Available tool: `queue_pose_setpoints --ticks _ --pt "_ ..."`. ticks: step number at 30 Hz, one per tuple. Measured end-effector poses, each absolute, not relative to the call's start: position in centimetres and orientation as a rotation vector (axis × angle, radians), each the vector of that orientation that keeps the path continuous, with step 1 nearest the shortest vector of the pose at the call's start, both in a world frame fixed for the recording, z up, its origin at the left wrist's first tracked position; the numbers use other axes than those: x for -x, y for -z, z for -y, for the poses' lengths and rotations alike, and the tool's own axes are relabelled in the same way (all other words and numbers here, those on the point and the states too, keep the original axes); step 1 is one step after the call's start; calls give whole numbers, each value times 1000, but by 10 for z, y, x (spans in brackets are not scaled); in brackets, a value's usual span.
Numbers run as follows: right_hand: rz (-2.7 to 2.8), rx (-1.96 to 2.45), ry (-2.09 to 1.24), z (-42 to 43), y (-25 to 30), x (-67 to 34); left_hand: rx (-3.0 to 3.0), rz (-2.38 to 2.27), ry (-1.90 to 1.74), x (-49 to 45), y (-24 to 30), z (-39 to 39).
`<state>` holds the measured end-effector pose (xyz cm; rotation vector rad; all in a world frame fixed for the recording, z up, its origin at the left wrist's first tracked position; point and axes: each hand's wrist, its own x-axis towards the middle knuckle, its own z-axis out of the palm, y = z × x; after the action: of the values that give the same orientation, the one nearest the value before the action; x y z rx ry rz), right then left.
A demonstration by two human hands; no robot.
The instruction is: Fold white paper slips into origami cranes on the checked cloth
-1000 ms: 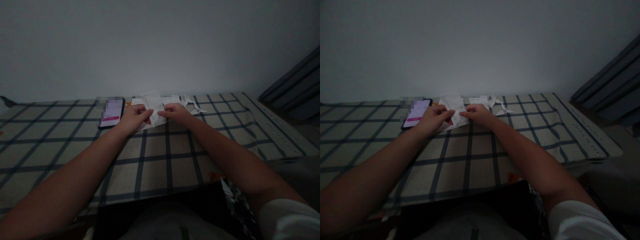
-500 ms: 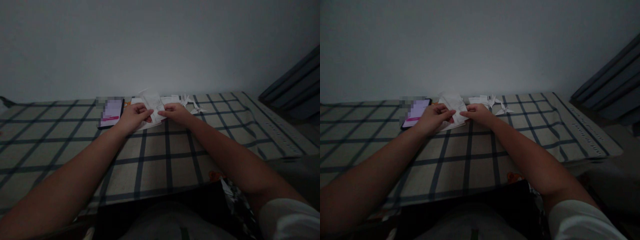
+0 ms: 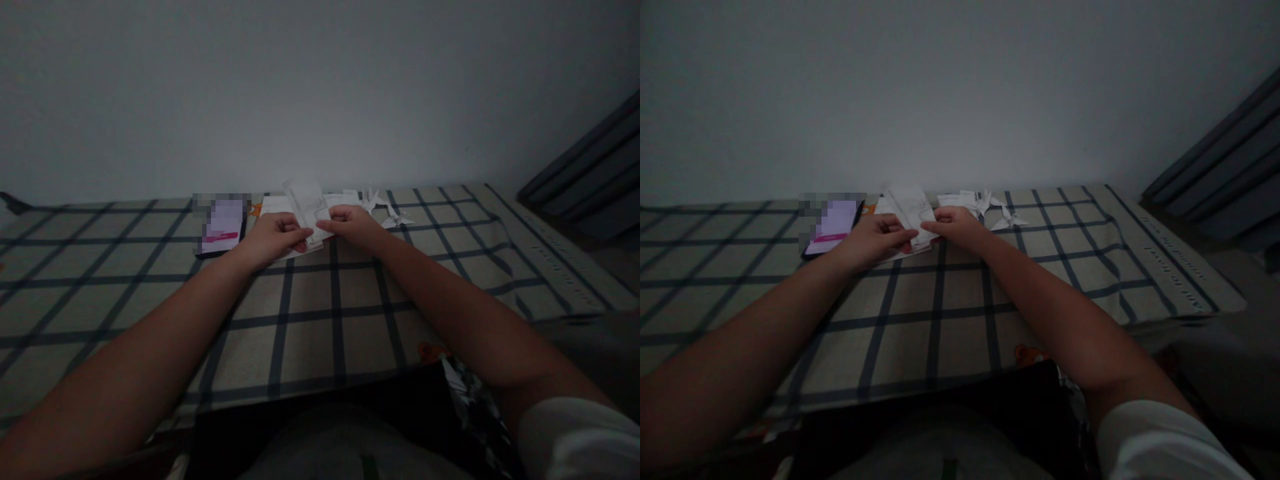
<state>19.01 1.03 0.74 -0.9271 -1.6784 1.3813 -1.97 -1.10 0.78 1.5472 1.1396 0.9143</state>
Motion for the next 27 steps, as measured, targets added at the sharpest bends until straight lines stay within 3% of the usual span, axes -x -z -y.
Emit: queue_pose_setpoints --ticks 15,27 --pt "1812 955 -1233 -10 -6 -190 -1501 -1056 -1027 24 6 4" --pt "1658 865 -1377 -15 -1 -191 -1542 -1135 -1164 20 -9 13"
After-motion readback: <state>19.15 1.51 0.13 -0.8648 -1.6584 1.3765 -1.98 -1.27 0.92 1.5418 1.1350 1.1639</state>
